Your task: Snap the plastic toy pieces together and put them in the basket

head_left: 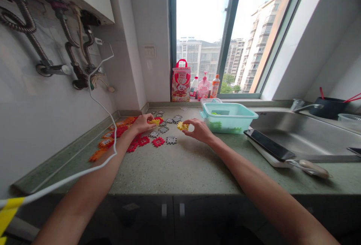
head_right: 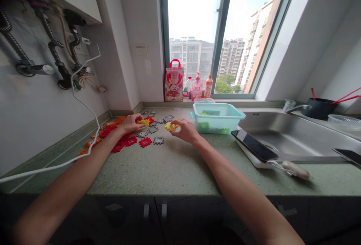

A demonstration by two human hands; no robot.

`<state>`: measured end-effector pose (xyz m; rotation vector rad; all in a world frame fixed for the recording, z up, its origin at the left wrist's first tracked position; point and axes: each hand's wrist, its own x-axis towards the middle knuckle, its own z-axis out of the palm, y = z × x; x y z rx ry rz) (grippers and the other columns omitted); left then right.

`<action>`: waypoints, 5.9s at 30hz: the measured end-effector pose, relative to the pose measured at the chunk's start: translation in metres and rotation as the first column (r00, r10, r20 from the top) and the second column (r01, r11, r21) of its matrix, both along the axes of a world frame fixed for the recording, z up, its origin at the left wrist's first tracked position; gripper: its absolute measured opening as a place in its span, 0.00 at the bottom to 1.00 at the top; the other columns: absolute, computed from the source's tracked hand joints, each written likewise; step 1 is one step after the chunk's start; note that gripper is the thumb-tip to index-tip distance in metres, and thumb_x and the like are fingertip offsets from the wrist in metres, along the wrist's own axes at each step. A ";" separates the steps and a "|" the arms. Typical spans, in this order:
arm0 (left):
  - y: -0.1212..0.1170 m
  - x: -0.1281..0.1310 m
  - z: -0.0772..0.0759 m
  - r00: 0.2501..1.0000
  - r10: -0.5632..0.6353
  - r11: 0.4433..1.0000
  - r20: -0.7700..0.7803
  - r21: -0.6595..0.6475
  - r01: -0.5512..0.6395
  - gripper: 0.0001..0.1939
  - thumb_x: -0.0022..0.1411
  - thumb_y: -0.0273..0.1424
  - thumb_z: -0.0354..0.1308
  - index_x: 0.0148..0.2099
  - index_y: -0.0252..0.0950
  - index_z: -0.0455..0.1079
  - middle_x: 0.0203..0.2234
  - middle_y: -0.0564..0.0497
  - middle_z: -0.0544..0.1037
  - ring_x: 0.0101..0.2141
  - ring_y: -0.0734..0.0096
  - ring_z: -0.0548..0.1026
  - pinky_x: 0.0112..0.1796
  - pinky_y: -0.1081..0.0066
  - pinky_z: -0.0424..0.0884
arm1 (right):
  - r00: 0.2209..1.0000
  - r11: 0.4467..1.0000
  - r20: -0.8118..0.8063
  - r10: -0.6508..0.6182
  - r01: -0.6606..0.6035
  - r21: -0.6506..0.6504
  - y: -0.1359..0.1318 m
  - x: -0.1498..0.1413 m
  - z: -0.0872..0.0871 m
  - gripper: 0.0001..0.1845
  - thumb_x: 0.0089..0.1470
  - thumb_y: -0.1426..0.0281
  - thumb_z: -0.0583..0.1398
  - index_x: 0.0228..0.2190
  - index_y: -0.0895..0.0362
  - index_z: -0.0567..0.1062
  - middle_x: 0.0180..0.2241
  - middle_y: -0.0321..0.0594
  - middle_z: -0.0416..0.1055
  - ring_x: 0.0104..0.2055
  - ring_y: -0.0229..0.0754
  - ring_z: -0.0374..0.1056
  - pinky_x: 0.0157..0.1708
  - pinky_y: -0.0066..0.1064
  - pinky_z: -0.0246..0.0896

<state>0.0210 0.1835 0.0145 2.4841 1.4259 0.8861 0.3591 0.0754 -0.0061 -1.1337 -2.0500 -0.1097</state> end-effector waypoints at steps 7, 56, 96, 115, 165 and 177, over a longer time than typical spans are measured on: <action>-0.022 0.052 -0.001 0.942 -0.143 0.979 0.303 -0.095 0.179 0.36 0.54 0.50 0.71 0.59 0.38 0.70 0.36 0.48 0.82 0.37 0.64 0.80 0.39 0.68 0.73 | 0.994 0.993 -0.102 0.023 -0.011 0.116 -0.005 -0.003 0.009 0.15 0.57 0.62 0.69 0.46 0.51 0.81 0.45 0.43 0.82 0.48 0.50 0.75 0.54 0.42 0.68; -0.048 0.074 -0.006 0.886 -0.425 0.892 -0.183 0.084 0.445 0.21 0.65 0.45 0.62 0.55 0.42 0.79 0.51 0.45 0.81 0.56 0.56 0.74 0.61 0.58 0.64 | 0.999 0.992 -0.024 0.042 -0.044 -0.115 0.007 0.007 -0.005 0.14 0.51 0.63 0.68 0.39 0.52 0.75 0.39 0.39 0.79 0.39 0.43 0.73 0.42 0.34 0.67; -0.003 0.003 -0.003 0.845 0.191 0.974 -0.500 -0.009 -0.226 0.36 0.64 0.64 0.49 0.53 0.45 0.83 0.51 0.40 0.82 0.52 0.45 0.77 0.54 0.55 0.68 | 0.759 0.711 -0.060 -0.648 0.632 0.308 -0.017 0.080 0.059 0.18 0.64 0.56 0.60 0.41 0.57 0.82 0.53 0.54 0.76 0.55 0.62 0.64 0.53 0.53 0.58; -0.024 0.049 -0.006 0.904 -0.207 0.977 -0.375 -0.030 0.211 0.24 0.66 0.50 0.56 0.50 0.43 0.84 0.37 0.46 0.82 0.37 0.63 0.78 0.40 0.70 0.69 | 0.967 0.990 0.225 0.118 -0.097 -0.102 0.012 -0.006 -0.012 0.14 0.65 0.66 0.63 0.50 0.53 0.81 0.52 0.46 0.80 0.55 0.49 0.74 0.59 0.41 0.66; 0.007 0.027 -0.031 0.846 0.276 0.961 -0.455 0.123 -0.248 0.28 0.71 0.45 0.47 0.67 0.44 0.70 0.72 0.42 0.59 0.72 0.43 0.51 0.68 0.37 0.45 | 0.988 0.985 0.122 0.090 -0.070 -0.156 0.008 -0.026 -0.015 0.13 0.60 0.65 0.65 0.47 0.52 0.79 0.47 0.44 0.80 0.49 0.47 0.74 0.53 0.37 0.66; -0.018 0.037 -0.004 0.840 0.186 0.981 -0.509 0.140 -0.132 0.15 0.64 0.39 0.56 0.41 0.47 0.86 0.39 0.46 0.86 0.45 0.56 0.81 0.65 0.49 0.56 | 0.988 0.950 0.142 0.064 -0.017 -0.311 0.015 -0.014 -0.012 0.16 0.50 0.66 0.71 0.42 0.53 0.81 0.40 0.41 0.82 0.40 0.45 0.77 0.42 0.33 0.68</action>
